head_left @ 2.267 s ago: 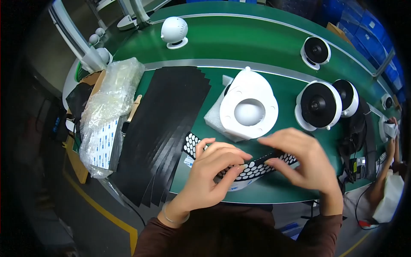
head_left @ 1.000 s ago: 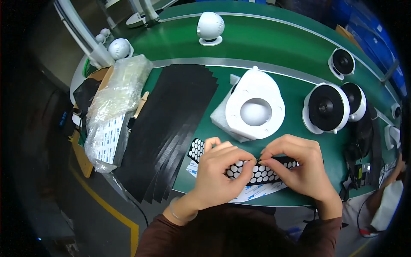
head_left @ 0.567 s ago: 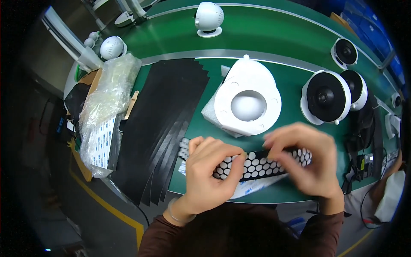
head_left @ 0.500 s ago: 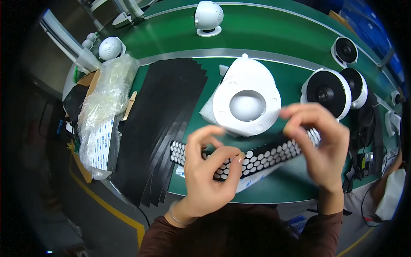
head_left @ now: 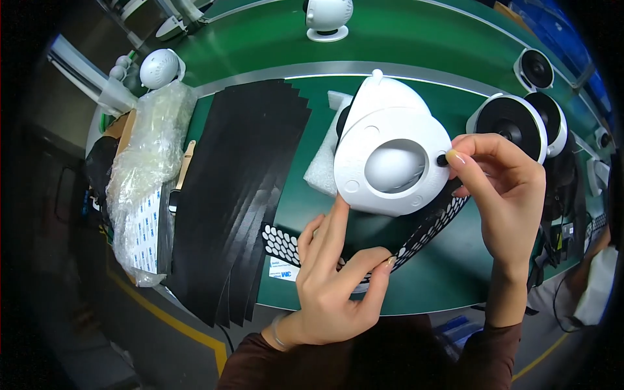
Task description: Applying small circular adhesive pads to the bottom of security camera bases at an assembly line.
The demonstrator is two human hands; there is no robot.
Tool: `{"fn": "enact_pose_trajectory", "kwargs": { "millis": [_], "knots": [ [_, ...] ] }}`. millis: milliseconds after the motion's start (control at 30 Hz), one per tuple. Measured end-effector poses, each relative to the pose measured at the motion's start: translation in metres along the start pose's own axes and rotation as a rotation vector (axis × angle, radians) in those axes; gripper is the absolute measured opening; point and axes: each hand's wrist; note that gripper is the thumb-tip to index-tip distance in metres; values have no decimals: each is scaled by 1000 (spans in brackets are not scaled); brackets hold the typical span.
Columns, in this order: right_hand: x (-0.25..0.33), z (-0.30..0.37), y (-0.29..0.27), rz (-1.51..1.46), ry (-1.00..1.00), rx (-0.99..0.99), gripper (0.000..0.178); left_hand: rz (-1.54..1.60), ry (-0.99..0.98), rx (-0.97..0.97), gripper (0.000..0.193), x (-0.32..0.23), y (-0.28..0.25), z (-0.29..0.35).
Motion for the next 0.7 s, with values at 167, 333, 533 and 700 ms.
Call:
{"fn": "enact_pose_trajectory", "kwargs": {
  "millis": [167, 333, 533, 700],
  "knots": [
    [0, 0, 2, -14, 0, 4, 7, 9, -6, 6, 7, 2, 0, 1],
    [-1, 0, 2, -6, -12, 4, 8, -1, -8, 12, 7, 2, -1, 1],
    [-1, 1, 6, 40, -50, -32, 7, -2, 5, 9, 6, 2, -1, 0],
    [-3, -2, 4, 9, -37, -31, 11, -10, 22, 5, 6, 1, 0, -1]
  ]
}}
Point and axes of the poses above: each hand's wrist, its own z-axis away from the middle knuckle, its own y-axis out of the palm, x = y × z, and after that the axes turned 4 degrees about -y, right-handed
